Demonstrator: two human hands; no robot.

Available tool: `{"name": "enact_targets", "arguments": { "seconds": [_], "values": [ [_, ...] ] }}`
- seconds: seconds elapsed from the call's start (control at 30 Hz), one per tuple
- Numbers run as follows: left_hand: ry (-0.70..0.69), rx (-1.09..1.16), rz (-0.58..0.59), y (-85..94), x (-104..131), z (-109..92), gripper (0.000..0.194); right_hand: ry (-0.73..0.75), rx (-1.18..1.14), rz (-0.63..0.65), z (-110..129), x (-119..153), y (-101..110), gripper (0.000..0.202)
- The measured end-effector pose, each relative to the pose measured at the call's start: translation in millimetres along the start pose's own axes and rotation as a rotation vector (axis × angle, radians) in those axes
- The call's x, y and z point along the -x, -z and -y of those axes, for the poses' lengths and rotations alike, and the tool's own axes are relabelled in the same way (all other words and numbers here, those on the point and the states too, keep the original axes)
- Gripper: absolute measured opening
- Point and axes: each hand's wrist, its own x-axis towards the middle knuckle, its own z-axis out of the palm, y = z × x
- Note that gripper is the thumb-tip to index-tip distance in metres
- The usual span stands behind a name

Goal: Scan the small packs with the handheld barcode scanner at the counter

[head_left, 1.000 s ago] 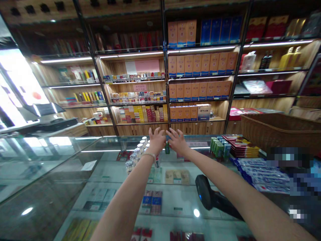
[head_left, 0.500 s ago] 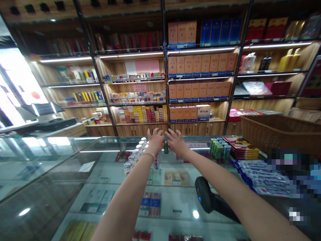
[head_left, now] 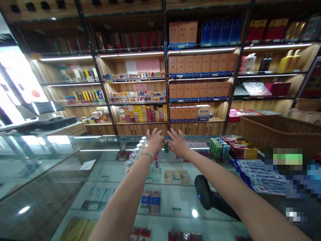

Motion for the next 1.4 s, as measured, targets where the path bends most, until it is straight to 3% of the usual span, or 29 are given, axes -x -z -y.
{"name": "enact_targets", "arguments": {
  "seconds": [0.3, 0.47, 0.6, 0.73, 1.07, 1.23, 1.4],
  "values": [
    [0.016, 0.008, 0.038, 6.3, 4.0, -0.2, 0.019, -0.039, -0.021, 0.11, 2.2, 1.9, 14.2, 0.037],
    [0.023, 0.0, 0.049, 11.8, 6.9, -0.2, 0.022, -0.089, 0.009, 0.127, 2.6, 3.4, 17.1, 0.051],
    [0.022, -0.02, 0.049, 18.6, 13.3, -1.3, 0.044, -0.178, 0.028, 0.111, 1.4, 9.4, 23.8, 0.069],
    [0.004, -0.065, 0.072, 23.6, 24.1, -7.1, 0.063, -0.223, -0.008, 0.143, -0.8, 20.9, 36.9, 0.069],
    [-0.014, -0.05, 0.026, 39.8, 44.2, -39.0, 0.058, -0.275, -0.013, 0.077, -3.4, 49.8, 73.7, 0.063],
    [-0.052, -0.04, -0.056, 52.4, 49.8, -62.6, 0.056, -0.288, 0.006, 0.04, -8.5, 72.2, 104.1, 0.057],
    [-0.097, -0.007, -0.063, 61.5, 57.2, -88.4, 0.053, -0.314, 0.02, 0.048, -17.1, 98.1, 122.1, 0.059]
  ]
}}
